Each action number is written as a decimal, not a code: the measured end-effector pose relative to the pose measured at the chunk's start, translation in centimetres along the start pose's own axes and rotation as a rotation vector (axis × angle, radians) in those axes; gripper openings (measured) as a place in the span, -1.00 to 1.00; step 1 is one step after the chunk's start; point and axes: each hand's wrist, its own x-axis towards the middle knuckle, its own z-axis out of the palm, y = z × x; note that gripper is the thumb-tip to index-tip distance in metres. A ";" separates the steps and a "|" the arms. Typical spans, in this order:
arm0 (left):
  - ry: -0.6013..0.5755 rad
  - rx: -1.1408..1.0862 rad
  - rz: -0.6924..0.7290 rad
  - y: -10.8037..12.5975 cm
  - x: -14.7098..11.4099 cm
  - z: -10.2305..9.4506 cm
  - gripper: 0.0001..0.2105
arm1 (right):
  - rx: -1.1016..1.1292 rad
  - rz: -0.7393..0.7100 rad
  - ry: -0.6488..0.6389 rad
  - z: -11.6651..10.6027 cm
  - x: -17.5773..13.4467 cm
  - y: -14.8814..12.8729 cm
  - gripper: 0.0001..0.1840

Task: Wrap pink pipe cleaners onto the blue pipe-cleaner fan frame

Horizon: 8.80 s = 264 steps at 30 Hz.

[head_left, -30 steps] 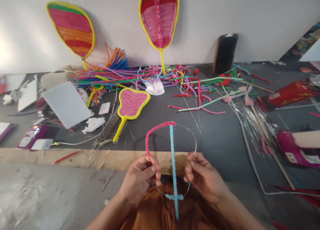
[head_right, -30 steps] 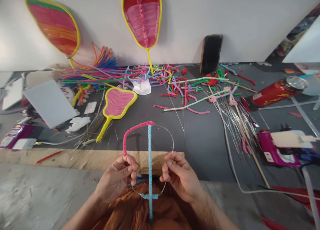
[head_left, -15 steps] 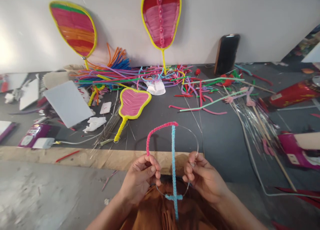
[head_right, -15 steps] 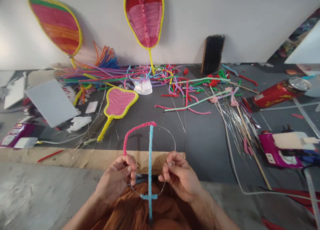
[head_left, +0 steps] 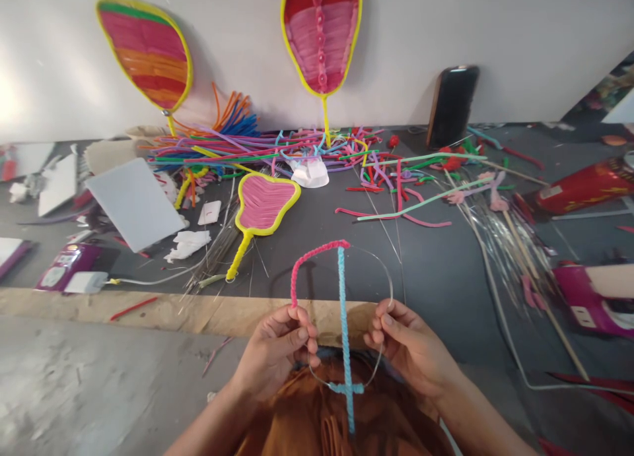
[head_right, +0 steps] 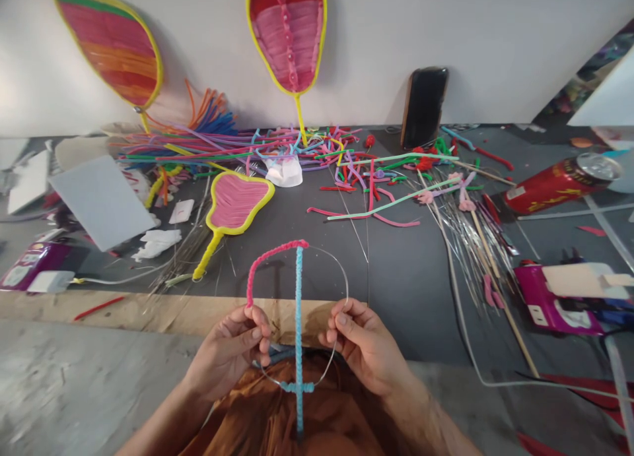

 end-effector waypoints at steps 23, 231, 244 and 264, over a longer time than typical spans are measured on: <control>0.024 0.041 0.001 0.0 0.0 0.4 -0.80 | -0.023 0.110 -0.049 0.0 -0.7 -0.6 -0.86; -0.060 0.360 0.311 -0.8 6.6 5.1 -0.68 | -0.589 -0.397 -0.078 3.3 3.8 1.0 -0.76; 0.079 0.214 0.313 -1.1 6.8 5.4 -0.66 | -0.634 -0.431 -0.121 3.3 4.4 1.7 -0.77; 0.094 0.331 0.291 -0.2 6.5 5.5 -0.58 | -0.631 -0.437 -0.065 3.7 4.3 2.3 -0.78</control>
